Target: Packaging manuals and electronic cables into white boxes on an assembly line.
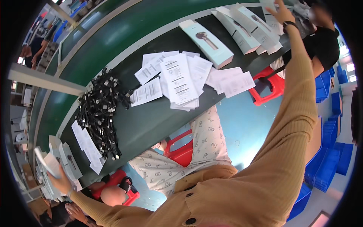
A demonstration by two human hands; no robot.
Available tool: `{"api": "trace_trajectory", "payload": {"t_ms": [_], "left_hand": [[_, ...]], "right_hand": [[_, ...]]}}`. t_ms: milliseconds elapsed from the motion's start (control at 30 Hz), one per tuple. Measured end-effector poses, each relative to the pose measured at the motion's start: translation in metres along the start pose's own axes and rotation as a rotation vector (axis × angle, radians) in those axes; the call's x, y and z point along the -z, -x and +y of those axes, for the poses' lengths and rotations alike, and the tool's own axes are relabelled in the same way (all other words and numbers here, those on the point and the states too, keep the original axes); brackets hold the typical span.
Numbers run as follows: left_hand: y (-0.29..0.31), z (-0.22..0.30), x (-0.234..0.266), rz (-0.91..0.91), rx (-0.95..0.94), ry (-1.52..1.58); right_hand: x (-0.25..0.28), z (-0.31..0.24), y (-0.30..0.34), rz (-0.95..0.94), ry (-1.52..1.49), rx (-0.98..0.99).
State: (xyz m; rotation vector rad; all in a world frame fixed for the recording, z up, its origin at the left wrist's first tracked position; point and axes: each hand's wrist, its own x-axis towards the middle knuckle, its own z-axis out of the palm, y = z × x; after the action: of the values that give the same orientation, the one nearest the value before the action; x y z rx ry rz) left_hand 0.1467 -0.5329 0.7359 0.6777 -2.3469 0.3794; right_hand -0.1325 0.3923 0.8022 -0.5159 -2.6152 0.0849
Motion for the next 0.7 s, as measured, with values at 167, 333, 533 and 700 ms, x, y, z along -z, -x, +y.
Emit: {"api": "trace_trajectory", "payload": {"t_ms": [167,333,533,700], "left_hand": [[0.032,0.049,0.042,-0.026,0.204,0.649],[0.093,0.092,0.043,-0.329,0.307,1.295],[0.152,0.181,0.077,-0.626,0.274,1.815],[0.197,0.180,0.073,-0.578,0.166,1.934]], "right_hand": [[-0.020,-0.010,0.009,0.208,-0.187,0.056],[-0.029,-0.057,0.078,0.207,-0.288,0.417],[-0.060,-0.171,0.168,-0.398,-0.075,0.423],[-0.034,-0.144,0.167,-0.225,-0.271,0.432]]}}
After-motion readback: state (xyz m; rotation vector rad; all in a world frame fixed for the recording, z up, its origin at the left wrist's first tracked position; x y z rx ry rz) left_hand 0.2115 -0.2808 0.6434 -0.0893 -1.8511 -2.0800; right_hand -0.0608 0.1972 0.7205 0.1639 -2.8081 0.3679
